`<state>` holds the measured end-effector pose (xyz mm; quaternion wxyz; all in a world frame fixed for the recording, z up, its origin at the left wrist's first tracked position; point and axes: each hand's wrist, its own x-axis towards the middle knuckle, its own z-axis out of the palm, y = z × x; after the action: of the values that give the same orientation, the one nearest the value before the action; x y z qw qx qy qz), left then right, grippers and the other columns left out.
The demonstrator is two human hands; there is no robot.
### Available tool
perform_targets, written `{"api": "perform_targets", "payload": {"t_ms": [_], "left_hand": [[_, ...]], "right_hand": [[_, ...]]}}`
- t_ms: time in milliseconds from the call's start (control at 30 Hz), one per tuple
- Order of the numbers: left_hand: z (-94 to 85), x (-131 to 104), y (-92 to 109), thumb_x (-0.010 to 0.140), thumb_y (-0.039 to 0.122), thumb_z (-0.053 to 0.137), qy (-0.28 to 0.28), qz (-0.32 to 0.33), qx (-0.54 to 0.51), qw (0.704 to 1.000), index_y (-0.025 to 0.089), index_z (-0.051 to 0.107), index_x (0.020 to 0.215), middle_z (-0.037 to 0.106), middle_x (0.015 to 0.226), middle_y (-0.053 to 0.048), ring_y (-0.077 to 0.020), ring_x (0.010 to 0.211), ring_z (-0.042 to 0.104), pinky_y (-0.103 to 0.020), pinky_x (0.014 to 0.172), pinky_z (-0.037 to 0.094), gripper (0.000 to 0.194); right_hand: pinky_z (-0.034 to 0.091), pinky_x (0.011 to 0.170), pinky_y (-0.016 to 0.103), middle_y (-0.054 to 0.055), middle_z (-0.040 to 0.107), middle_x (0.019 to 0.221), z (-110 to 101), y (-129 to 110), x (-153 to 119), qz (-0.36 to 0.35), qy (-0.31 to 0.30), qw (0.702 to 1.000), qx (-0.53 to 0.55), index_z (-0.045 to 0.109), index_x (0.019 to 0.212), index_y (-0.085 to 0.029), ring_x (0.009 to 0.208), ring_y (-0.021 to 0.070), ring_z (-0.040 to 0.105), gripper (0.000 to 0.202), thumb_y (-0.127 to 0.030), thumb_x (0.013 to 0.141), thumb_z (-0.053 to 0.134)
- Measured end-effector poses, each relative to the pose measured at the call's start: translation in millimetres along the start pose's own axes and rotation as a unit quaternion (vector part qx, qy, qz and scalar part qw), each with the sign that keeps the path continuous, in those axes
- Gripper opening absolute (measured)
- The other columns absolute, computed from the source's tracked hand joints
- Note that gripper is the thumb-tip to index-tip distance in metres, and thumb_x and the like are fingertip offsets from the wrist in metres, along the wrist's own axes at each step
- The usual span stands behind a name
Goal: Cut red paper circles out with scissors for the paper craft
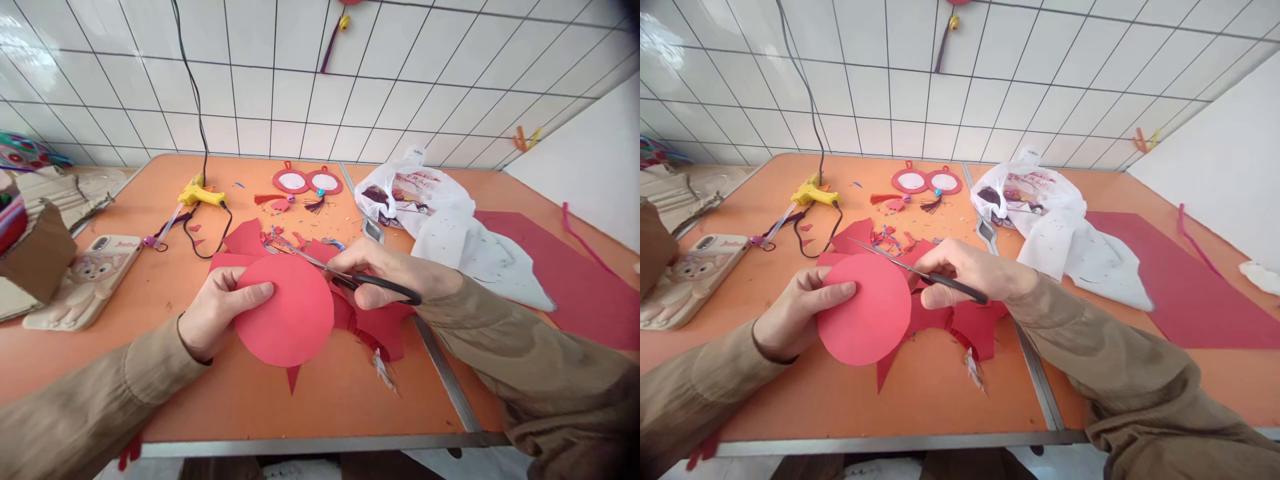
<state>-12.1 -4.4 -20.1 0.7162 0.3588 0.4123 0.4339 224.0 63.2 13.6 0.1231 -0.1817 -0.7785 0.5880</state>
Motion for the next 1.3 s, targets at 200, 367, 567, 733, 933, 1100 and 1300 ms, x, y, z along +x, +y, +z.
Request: {"api": "perform_targets", "payload": {"t_ms": [200,367,567,733,933,1100,1300], "left_hand": [[-1.5,0.5,0.0,0.068,0.027,0.08,-0.006,-0.003,-0.01,1.0,0.014,0.078,0.068,0.075,0.062,-0.005,-0.0142,0.052,0.067,-0.019,0.049,0.053,0.013],[-0.9,0.8,-0.9,0.069,0.026,0.08,-0.015,-0.001,-0.016,1.0,0.015,0.078,0.068,0.074,0.061,-0.004,-0.0129,0.051,0.066,-0.017,0.047,0.053,0.011],[-0.2,-0.1,-1.0,0.068,0.026,0.081,-0.011,-0.002,-0.018,1.0,0.015,0.078,0.068,0.075,0.061,-0.004,-0.0131,0.051,0.067,-0.018,0.048,0.053,0.012],[-0.3,-1.5,-0.9,0.066,0.028,0.082,-0.003,-0.006,-0.014,1.0,0.015,0.078,0.068,0.074,0.061,-0.005,-0.014,0.051,0.067,-0.019,0.048,0.053,0.014],[1.1,-0.3,-0.8,0.066,0.027,0.082,-0.004,-0.003,-0.014,1.0,0.015,0.078,0.067,0.074,0.06,-0.005,-0.0135,0.05,0.066,-0.019,0.048,0.053,0.013],[-0.1,0.4,-2.6,0.067,0.027,0.081,-0.004,-0.005,-0.016,1.0,0.015,0.078,0.07,0.075,0.061,-0.005,-0.014,0.052,0.067,-0.019,0.049,0.054,0.013],[-0.1,0.3,-1.7,0.068,0.027,0.081,-0.006,-0.006,-0.018,1.0,0.014,0.078,0.069,0.075,0.063,-0.005,-0.014,0.053,0.067,-0.019,0.05,0.054,0.013]], "right_hand": [[0.05,0.064,0.021,0.004,0.063,0.072,0.4,3.2,0.7,-0.019,-0.001,1.0,0.021,0.068,0.082,-0.007,0.068,0.013,0.059,0.046,-0.053,0.081,0.065],[0.048,0.06,0.018,0.001,0.057,0.068,0.8,1.8,0.4,-0.012,0.003,1.0,0.026,0.069,0.09,-0.005,0.058,0.0083,0.048,0.044,-0.048,0.081,0.067],[0.043,0.056,0.017,-0.002,0.046,0.062,1.1,1.4,-0.2,-0.005,0.011,0.999,0.041,0.068,0.081,-0.007,0.055,0.007,0.036,0.038,-0.045,0.079,0.07],[0.039,0.052,0.017,-0.004,0.042,0.061,2.0,2.4,-0.5,-0.01,0.015,0.999,0.042,0.065,0.077,-0.008,0.054,0.0063,0.031,0.03,-0.037,0.078,0.072],[0.029,0.047,0.018,-0.003,0.041,0.061,1.3,5.4,0.7,-0.019,0.015,0.999,0.036,0.066,0.079,-0.005,0.055,0.0064,0.031,0.031,-0.035,0.075,0.075],[0.026,0.045,0.019,-0.004,0.039,0.06,0.5,5.4,0.4,-0.008,0.014,1.0,0.021,0.069,0.088,-0.004,0.053,0.0067,0.031,0.042,-0.044,0.077,0.072],[0.024,0.044,0.02,-0.004,0.038,0.059,-0.9,8.0,-1.7,0.005,0.02,1.0,0.009,0.067,0.077,-0.007,0.053,0.007,0.03,0.041,-0.047,0.072,0.076]]}}
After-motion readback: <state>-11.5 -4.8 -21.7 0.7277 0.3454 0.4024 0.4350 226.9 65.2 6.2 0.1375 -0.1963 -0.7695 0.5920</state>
